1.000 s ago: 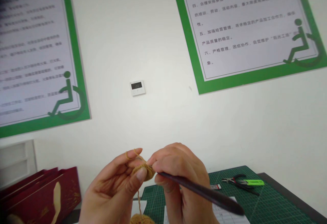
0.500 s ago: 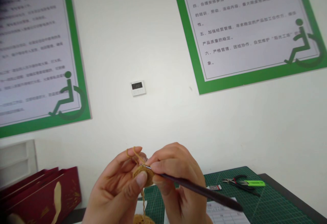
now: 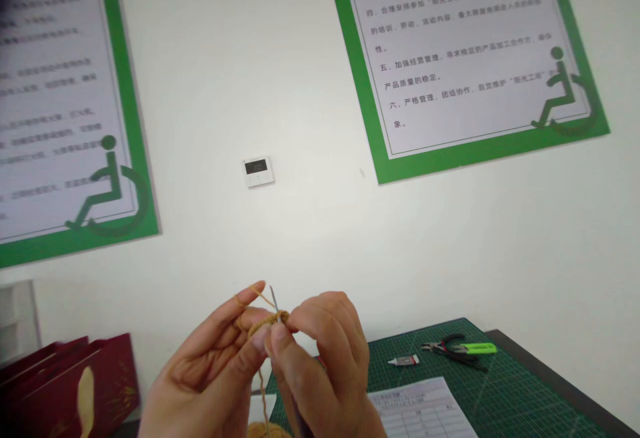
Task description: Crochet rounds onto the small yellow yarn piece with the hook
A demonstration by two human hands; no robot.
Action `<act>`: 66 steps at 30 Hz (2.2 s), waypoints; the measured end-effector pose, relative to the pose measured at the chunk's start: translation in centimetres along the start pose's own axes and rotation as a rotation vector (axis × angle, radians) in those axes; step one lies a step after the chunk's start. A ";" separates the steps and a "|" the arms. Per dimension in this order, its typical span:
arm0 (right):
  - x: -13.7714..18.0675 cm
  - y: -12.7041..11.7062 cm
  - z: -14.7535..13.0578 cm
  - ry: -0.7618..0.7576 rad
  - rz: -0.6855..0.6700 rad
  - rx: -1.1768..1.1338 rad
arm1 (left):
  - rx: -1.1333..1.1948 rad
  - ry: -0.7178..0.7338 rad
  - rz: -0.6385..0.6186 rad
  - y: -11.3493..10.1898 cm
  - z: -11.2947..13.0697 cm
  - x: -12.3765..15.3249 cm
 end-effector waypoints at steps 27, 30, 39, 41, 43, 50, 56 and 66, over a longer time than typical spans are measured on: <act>0.1 -0.6 0.7 0.378 -0.034 -0.375 | -0.038 0.033 -0.065 -0.7 -0.5 -0.1; 0.3 -1.0 0.1 -0.030 -0.040 0.018 | 0.006 -0.074 -0.060 -0.5 -0.3 0.1; 0.5 0.2 0.6 0.490 0.195 -0.624 | 0.092 -0.383 -0.241 -0.9 0.0 -0.2; 0.4 0.2 0.6 0.624 0.256 -0.739 | 0.085 -0.381 -0.253 -1.2 0.1 -0.4; 0.2 0.1 0.5 0.738 0.286 -0.815 | 0.072 -0.400 -0.284 -1.4 0.1 -0.5; -0.4 0.5 1.1 1.215 0.162 -1.134 | 0.039 -0.283 -0.252 -1.1 -0.1 -0.3; 0.2 0.6 1.0 0.971 0.105 -0.885 | 0.000 -0.146 -0.136 -0.5 -0.5 -0.2; 0.7 0.2 1.5 0.928 0.170 -0.865 | 0.024 -0.057 -0.125 -0.6 -0.6 -0.2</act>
Point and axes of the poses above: each hand's wrist, its own x-axis away from the middle knuckle, its own y-axis out of the palm, z = x × y, the point moved 2 cm from there along -x, towards the middle knuckle, and after that the axes turned 6 degrees about -x, right-handed, at the moved point
